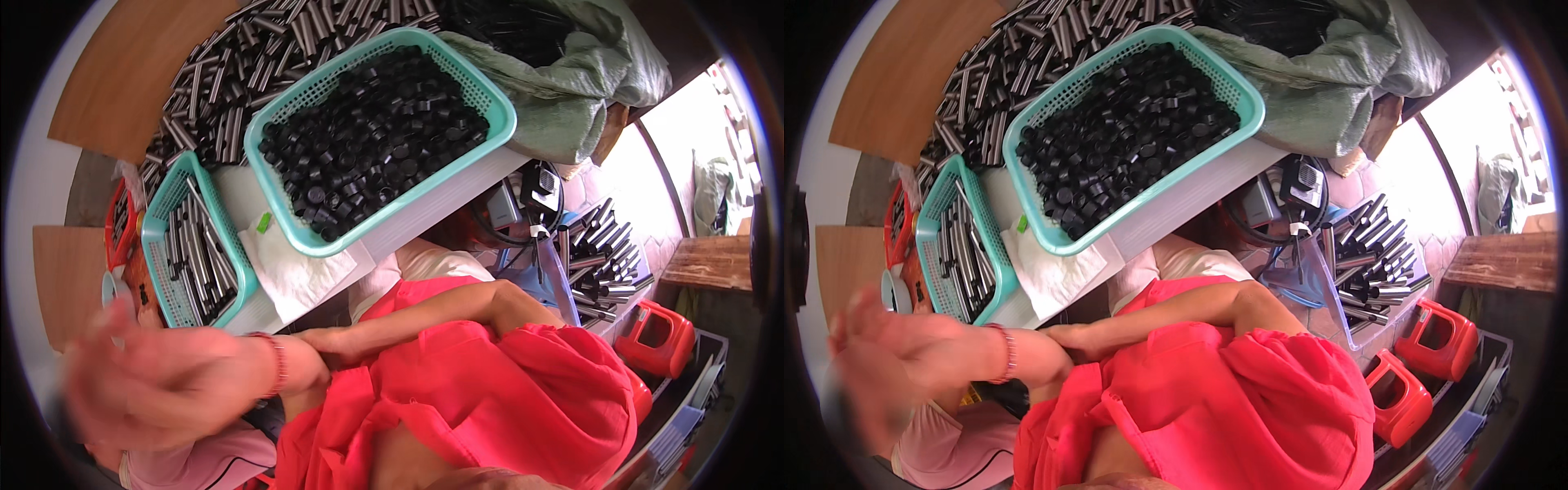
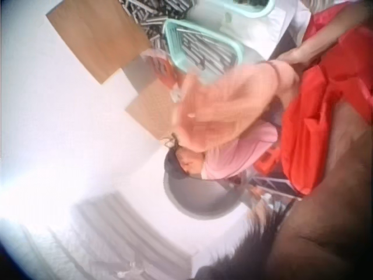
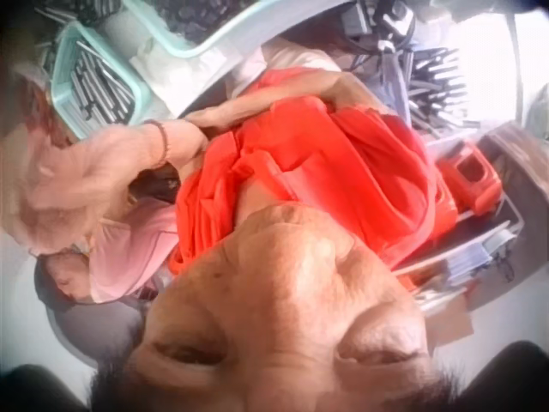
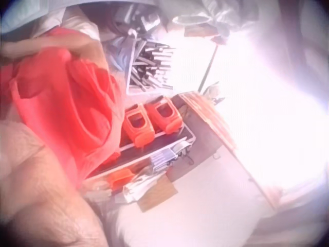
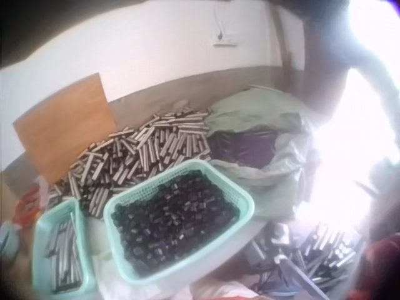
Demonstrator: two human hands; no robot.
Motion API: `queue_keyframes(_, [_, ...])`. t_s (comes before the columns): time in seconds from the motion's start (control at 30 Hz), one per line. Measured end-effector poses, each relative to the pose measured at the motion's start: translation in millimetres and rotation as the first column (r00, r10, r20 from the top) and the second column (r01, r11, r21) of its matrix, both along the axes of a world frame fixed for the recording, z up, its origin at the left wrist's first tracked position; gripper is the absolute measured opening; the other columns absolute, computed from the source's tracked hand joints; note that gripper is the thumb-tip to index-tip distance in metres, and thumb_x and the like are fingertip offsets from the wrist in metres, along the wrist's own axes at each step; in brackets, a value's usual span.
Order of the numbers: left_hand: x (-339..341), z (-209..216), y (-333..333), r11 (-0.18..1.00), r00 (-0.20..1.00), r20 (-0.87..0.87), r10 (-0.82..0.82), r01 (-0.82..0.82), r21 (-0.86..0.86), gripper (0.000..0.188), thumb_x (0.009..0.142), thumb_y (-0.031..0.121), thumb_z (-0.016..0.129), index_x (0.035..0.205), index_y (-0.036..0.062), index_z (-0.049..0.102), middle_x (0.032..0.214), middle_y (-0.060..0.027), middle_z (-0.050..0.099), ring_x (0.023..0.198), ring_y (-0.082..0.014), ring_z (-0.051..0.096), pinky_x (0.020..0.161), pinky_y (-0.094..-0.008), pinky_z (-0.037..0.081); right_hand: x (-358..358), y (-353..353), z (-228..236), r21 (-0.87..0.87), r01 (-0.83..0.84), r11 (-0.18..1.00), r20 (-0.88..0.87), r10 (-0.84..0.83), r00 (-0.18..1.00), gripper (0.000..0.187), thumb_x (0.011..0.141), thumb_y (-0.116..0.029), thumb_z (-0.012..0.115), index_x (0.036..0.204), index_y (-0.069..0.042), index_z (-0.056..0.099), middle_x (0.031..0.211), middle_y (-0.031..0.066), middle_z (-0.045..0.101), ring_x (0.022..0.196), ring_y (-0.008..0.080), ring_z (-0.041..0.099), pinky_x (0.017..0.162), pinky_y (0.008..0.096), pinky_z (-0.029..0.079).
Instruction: The person repeatedly picks a metal rod from a basket and attaches a black plastic cap to one end. The person handles the rods and caps by hand and places the assembled units back into the basket. Another person works nearby at the same table.
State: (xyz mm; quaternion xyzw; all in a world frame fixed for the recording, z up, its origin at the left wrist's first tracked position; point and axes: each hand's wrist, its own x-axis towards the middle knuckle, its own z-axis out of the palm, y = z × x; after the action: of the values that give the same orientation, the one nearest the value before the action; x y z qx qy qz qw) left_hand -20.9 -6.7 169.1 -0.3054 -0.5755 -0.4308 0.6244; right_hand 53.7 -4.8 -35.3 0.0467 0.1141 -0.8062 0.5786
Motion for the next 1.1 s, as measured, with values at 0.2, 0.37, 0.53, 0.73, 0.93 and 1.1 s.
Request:
queue_keyframes(0.2, [31,-54,70,0.558,0.685,0.597,-0.418,0.712,-0.426,0.032,0.075,-0.008,0.053,0.106,-0.0047,0.047,0.085,-0.0163,0.059,0.057,-0.0231,0.062,0.045,-0.0248,0.043,-21,61,-33,0.139,-0.048,0.989,-0.079,0.06,0.995,0.037,0.094,-0.033,0.046,0.116,-0.004,0.055,0.101,0.0074,0.062,0.095,0.0173,0.058,0.082,0.0328,0.049])
queue_keyframes(0.37, [55,-107,97,0.641,0.702,0.533,-0.473,0.689,-0.338,0.024,0.074,-0.006,0.064,0.098,-0.0012,0.061,0.089,-0.0139,0.061,0.067,-0.0206,0.062,0.056,-0.0273,0.052,-29,106,-42,0.264,0.042,0.964,-0.327,0.048,0.944,0.038,0.094,-0.034,0.047,0.114,-0.004,0.057,0.1,0.0073,0.062,0.093,0.017,0.059,0.08,0.0323,0.049])
queue_keyframes(0.53, [61,-105,106,0.597,0.701,0.54,-0.466,0.7,-0.392,0.025,0.074,-0.004,0.064,0.099,0.0016,0.062,0.089,-0.0103,0.063,0.07,-0.0202,0.063,0.056,-0.0258,0.052,-34,126,-38,0.327,0.095,0.94,-0.486,0.081,0.87,0.038,0.093,-0.036,0.047,0.112,-0.004,0.058,0.098,0.0073,0.063,0.09,0.0168,0.06,0.079,0.0319,0.05])
queue_keyframes(0.73, [60,-107,116,0.584,0.716,0.441,-0.54,0.697,-0.416,0.018,0.072,0.0,0.063,0.091,0.0,0.064,0.082,-0.0104,0.062,0.06,-0.0183,0.062,0.048,-0.0245,0.05,-35,135,-35,0.38,0.07,0.922,-0.607,0.192,0.771,0.039,0.093,-0.037,0.048,0.11,-0.004,0.06,0.097,0.0073,0.064,0.088,0.0165,0.061,0.076,0.0314,0.05])
queue_keyframes(0.93, [52,-111,82,0.603,0.76,0.472,-0.446,0.645,-0.469,0.017,0.072,0.001,0.062,0.089,0.0,0.064,0.082,-0.0091,0.062,0.064,-0.0178,0.063,0.054,-0.0251,0.052,-30,142,-30,0.453,-0.085,0.887,-0.702,0.414,0.579,0.04,0.092,-0.039,0.049,0.108,-0.004,0.061,0.095,0.0073,0.065,0.085,0.0163,0.062,0.074,0.0309,0.051])
queue_keyframes(1.1, [47,-123,33,0.731,0.707,0.601,-0.374,0.623,-0.278,0.03,0.066,-0.008,0.061,0.095,-0.0025,0.06,0.092,-0.0143,0.058,0.062,-0.022,0.064,0.053,-0.0282,0.054,-14,221,5,0.497,0.041,0.867,-0.743,0.401,0.536,0.041,0.092,-0.041,0.05,0.106,-0.004,0.062,0.093,0.0073,0.066,0.083,0.016,0.063,0.072,0.0304,0.051])
